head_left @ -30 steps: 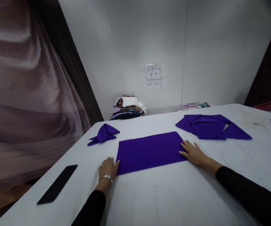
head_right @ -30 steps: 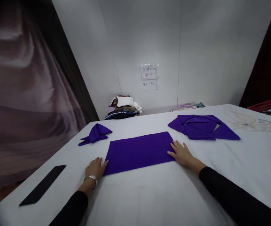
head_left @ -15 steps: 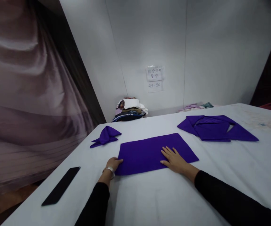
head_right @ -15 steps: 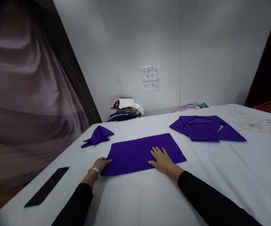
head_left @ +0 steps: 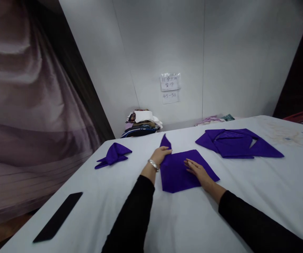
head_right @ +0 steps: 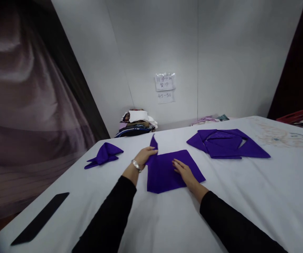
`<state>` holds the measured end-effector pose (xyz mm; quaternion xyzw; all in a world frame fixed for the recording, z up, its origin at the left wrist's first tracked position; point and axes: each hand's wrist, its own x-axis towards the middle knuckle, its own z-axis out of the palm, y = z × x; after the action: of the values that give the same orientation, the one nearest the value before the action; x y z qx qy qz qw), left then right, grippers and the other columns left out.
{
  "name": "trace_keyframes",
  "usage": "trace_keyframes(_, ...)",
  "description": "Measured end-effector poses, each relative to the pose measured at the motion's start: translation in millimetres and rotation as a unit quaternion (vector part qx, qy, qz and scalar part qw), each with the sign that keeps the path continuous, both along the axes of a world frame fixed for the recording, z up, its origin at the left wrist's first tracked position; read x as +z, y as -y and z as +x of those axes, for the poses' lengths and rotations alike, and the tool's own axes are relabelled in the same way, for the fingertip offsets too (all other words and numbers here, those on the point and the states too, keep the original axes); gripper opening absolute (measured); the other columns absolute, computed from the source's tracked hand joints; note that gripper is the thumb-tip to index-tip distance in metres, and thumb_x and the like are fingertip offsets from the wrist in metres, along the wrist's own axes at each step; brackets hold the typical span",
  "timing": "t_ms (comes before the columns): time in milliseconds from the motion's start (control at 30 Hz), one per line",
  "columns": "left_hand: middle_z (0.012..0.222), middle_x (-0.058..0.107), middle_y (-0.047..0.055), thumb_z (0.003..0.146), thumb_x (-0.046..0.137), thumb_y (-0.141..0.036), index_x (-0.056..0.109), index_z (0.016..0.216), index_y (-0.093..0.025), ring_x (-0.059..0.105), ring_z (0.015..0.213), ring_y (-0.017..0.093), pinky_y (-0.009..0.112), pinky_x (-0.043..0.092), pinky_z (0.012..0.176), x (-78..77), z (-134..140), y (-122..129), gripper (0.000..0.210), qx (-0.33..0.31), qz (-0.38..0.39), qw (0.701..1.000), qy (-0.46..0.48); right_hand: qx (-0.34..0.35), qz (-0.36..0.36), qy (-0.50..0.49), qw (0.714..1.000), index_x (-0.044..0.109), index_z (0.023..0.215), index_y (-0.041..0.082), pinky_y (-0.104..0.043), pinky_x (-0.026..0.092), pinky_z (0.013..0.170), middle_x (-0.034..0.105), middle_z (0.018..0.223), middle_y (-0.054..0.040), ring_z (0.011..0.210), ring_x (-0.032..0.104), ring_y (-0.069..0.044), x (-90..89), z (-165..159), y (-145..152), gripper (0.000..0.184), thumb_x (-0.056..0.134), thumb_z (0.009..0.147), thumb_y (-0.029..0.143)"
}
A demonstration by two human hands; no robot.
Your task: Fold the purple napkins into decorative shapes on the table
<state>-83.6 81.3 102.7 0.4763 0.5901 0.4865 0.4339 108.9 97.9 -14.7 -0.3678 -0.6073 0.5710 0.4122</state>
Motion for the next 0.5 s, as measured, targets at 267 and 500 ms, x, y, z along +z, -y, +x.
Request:
trace_keyframes(267,0.07,0.066,0.005,0.079,0.053,-0.035,0.06,0.094,-0.012,0.06,0.061,0.013,0.029,0.049,0.064,-71.1,97,-11,0.028,-0.033,0.055,0.996,-0.068,0.011,-0.134,-0.036,0.99,0.046,0.12,0.017,-0.044,0.048,0.076,0.063,0.103,-0.0138,0.093,0.06,-0.027,10.6,34,-25,0.076,0.003,0.081,0.066)
trace_keyframes(500,0.107,0.06,0.006,0.081,0.047,-0.044,0.058,0.103,-0.022,0.053,0.104,0.019,0.037,0.037,0.096,-81.5,37,39,0.033,0.001,0.147,0.97,-0.191,-0.019,-0.254,-0.072,0.964,0.044,0.122,0.017,-0.038,0.051,0.069,0.066,0.094,-0.0097,0.074,0.064,-0.022,1.4,33,-26,0.047,0.048,0.079,0.036)
